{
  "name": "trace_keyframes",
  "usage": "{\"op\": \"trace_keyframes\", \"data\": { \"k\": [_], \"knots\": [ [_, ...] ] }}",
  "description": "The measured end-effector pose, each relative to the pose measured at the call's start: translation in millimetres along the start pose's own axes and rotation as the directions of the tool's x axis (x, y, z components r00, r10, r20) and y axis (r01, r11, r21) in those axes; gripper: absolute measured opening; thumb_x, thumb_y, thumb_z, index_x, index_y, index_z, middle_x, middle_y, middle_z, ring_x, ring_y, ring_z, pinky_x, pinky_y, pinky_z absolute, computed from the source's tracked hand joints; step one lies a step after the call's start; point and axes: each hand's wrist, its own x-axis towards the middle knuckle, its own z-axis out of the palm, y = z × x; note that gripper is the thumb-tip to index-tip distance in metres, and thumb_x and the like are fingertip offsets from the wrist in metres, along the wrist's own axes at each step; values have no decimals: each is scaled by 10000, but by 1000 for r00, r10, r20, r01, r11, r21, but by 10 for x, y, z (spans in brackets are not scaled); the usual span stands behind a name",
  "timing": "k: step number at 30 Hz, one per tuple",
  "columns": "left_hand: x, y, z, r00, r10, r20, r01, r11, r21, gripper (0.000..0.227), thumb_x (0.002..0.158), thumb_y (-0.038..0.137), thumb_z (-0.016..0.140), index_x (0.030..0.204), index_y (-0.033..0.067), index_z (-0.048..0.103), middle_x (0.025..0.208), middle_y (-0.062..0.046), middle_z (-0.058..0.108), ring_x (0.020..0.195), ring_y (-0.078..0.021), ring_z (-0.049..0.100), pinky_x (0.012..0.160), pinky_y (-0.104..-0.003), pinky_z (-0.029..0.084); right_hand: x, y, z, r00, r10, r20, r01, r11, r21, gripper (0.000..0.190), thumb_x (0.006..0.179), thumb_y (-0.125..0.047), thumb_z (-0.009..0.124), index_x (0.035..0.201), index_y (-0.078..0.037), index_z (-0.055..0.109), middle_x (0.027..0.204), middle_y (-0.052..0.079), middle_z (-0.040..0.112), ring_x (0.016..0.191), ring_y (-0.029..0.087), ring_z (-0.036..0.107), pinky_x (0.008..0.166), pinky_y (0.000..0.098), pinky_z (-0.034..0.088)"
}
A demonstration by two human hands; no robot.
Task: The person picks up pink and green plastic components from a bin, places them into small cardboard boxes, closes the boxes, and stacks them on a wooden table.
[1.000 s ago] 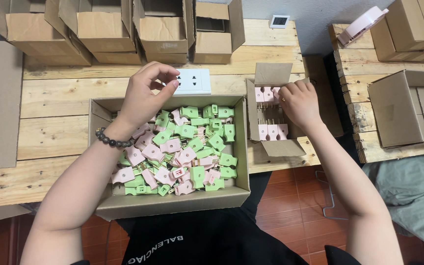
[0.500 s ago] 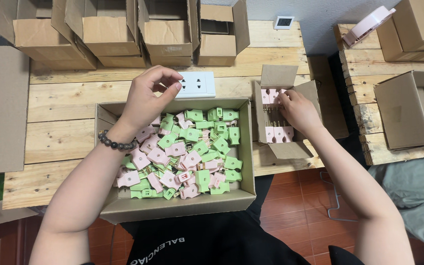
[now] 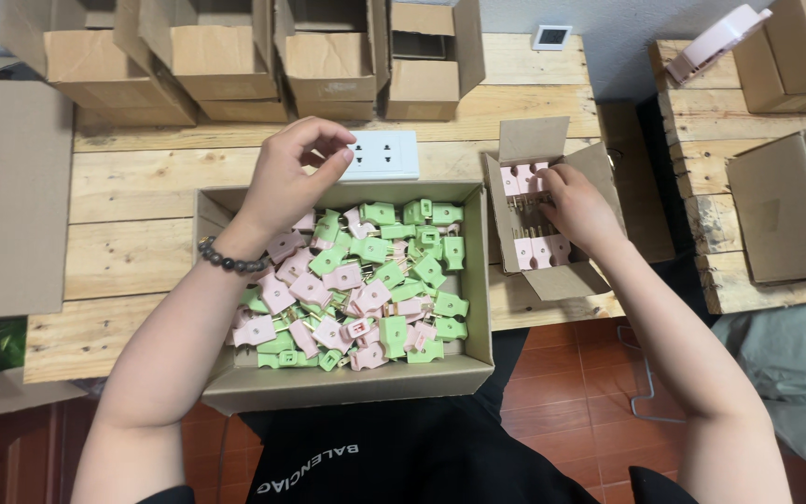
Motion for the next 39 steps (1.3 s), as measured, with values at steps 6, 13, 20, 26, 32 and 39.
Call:
{"op": "trace_keyframes", "data": {
  "k": [6,13,20,26,32,39],
  "knots": [
    [7,-84,16,999,49,-14,-49,998,42,153,964,88,743,1117,89,746,930,-45,677,845,-149,691,732,-282,585,194,-348,-577,986,-61,-155,55,998,-40,547,894,-162,797,1417,-114,643,1348,169,616,1233,375,660,959,434,571],
    [-10,-125,45,997,73,-33,-71,995,76,143,948,61,731,1090,81,736,913,-60,690,813,-159,699,696,-277,586,590,-1737,-1073,874,-302,-380,396,896,199,439,910,-128,825,1328,-128,691,1306,101,649,1263,338,647,1011,426,542],
    [-17,-222,59,997,72,-15,-71,995,72,131,937,60,723,1061,98,736,890,-50,681,769,-141,687,653,-239,574,991,-2811,-630,798,-600,-54,597,776,202,161,932,-47,653,1060,-73,746,1043,128,733,899,375,736,728,467,595],
    [-37,-224,83,997,79,-2,-79,995,68,132,930,54,710,1051,104,728,883,-50,682,755,-139,694,636,-243,583,1135,-2949,221,805,-593,13,585,790,-183,161,822,-77,660,917,-166,754,778,1,708,583,276,724,448,382,518],
    [-35,-148,74,998,62,13,-62,997,45,129,937,70,697,1053,118,729,890,-34,686,764,-121,685,645,-244,585,947,-2964,-70,870,-492,12,487,858,-163,233,849,-56,662,1053,-127,748,900,55,700,600,293,731,463,391,540],
    [-18,-35,3,998,59,4,-60,998,16,116,951,112,718,1065,131,734,912,-16,701,812,-109,696,687,-252,598,853,-2778,-118,901,-426,86,435,885,-166,137,864,-130,707,992,-130,758,873,46,629,684,299,748,523,416,579]
  ]
}}
